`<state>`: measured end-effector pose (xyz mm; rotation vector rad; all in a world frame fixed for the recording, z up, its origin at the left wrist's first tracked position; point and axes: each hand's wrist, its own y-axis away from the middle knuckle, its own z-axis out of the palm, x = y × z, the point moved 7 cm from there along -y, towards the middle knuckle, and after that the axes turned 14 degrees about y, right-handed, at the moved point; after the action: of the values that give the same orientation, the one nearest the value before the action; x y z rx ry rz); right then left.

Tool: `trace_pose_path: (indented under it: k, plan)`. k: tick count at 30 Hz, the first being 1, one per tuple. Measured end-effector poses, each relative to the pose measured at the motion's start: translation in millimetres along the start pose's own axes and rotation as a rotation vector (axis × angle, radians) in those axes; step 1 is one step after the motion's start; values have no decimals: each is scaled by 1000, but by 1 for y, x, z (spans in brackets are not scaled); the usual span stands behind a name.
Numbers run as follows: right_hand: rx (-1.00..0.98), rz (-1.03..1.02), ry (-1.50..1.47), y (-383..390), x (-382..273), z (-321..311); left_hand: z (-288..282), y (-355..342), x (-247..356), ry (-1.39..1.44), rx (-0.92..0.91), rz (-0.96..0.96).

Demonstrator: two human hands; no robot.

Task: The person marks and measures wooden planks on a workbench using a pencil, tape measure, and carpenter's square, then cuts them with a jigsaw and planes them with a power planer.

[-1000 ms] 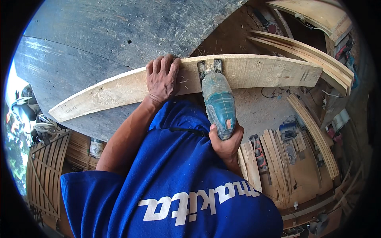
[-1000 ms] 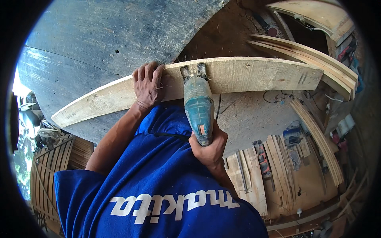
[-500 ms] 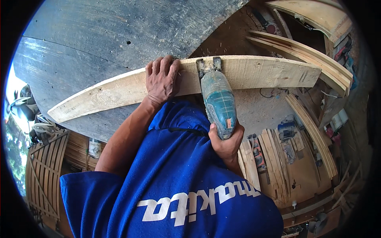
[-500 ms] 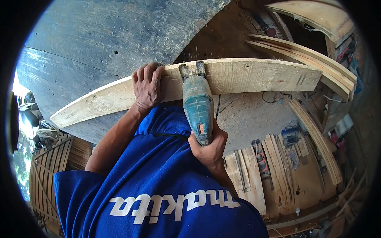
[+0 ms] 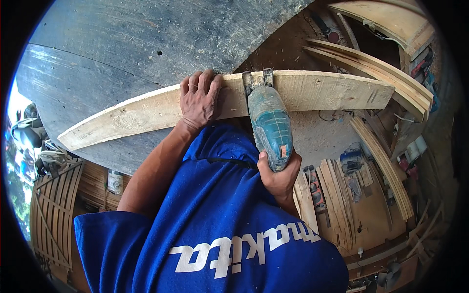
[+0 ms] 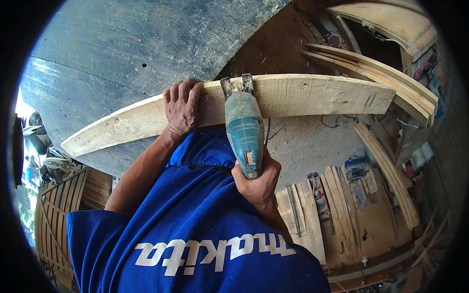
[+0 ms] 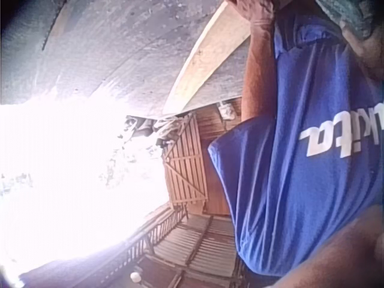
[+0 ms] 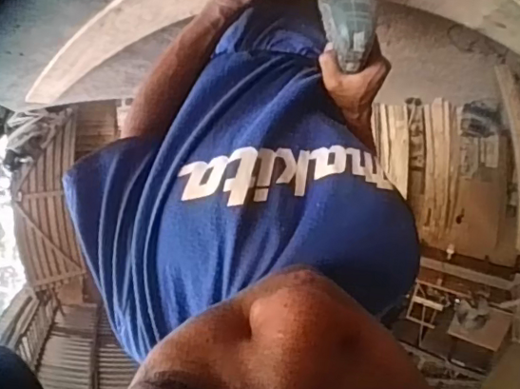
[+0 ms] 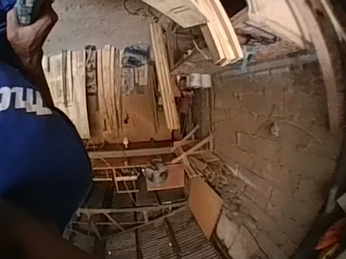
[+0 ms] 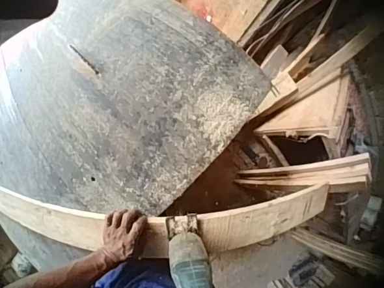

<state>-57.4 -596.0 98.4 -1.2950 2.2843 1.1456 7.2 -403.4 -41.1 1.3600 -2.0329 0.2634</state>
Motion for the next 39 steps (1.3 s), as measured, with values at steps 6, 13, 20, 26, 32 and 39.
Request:
trace_pose_path:
  k: [6,13,20,26,32,39]
  plan:
    - [-51,20,15,-2,2,1,-4,-1,2,6,-4,-4]
    - [-15,6,18,-4,-2,-1,-1,-1,1,-10,-5,-2]
    - [-18,12,17,-5,-4,0,-3,-4,4,11,19,-4]
    - [25,-18,42,-8,-9,-3,-5,-3,4,23,21,-2]
    - [-46,30,-27,-6,2,3,-9,-4,11,15,66,39]
    - [18,58,-97,4,16,2,-12,-3,16,20,140,84]
